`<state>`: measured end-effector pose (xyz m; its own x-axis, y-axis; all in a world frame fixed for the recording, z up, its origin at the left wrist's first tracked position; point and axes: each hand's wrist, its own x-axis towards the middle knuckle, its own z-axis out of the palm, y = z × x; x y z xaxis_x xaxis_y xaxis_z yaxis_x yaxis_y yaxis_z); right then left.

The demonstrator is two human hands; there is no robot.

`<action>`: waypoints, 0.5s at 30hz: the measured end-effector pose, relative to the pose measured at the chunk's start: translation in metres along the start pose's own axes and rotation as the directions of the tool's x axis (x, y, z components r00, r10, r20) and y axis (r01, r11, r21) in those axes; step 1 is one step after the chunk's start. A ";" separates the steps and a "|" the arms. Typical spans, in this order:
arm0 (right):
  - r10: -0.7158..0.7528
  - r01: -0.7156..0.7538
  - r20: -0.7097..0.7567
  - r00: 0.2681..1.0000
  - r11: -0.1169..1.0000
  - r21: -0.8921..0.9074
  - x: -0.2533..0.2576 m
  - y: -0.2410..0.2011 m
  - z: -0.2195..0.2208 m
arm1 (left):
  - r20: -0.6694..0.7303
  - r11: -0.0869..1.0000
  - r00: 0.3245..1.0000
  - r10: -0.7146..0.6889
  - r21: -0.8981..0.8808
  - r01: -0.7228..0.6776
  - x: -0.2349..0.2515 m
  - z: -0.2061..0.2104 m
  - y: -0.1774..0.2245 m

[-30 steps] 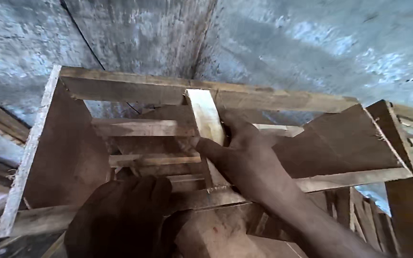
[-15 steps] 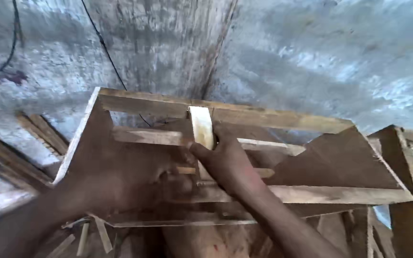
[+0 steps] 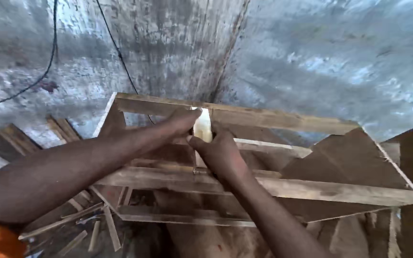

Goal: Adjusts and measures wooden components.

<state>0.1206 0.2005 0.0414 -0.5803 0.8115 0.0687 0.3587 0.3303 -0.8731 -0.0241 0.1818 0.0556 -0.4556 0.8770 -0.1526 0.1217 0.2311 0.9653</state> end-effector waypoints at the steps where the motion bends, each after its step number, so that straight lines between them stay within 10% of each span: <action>1: -0.004 0.004 -0.002 1.000 1.000 -0.004 0.000 0.000 0.000 | -0.003 1.000 1.000 0.001 -0.005 -0.001 0.001 0.000 -0.001; 15: -0.030 0.040 0.089 0.996 0.993 -0.112 -0.004 0.004 -0.014 | -0.002 0.999 0.999 0.048 0.008 -0.048 0.009 0.000 -0.012</action>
<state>0.1345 0.2059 0.0443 -0.6540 0.7548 0.0515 0.4150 0.4148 -0.8098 -0.0298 0.1865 0.0428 -0.4506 0.8865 -0.1053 0.1504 0.1916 0.9699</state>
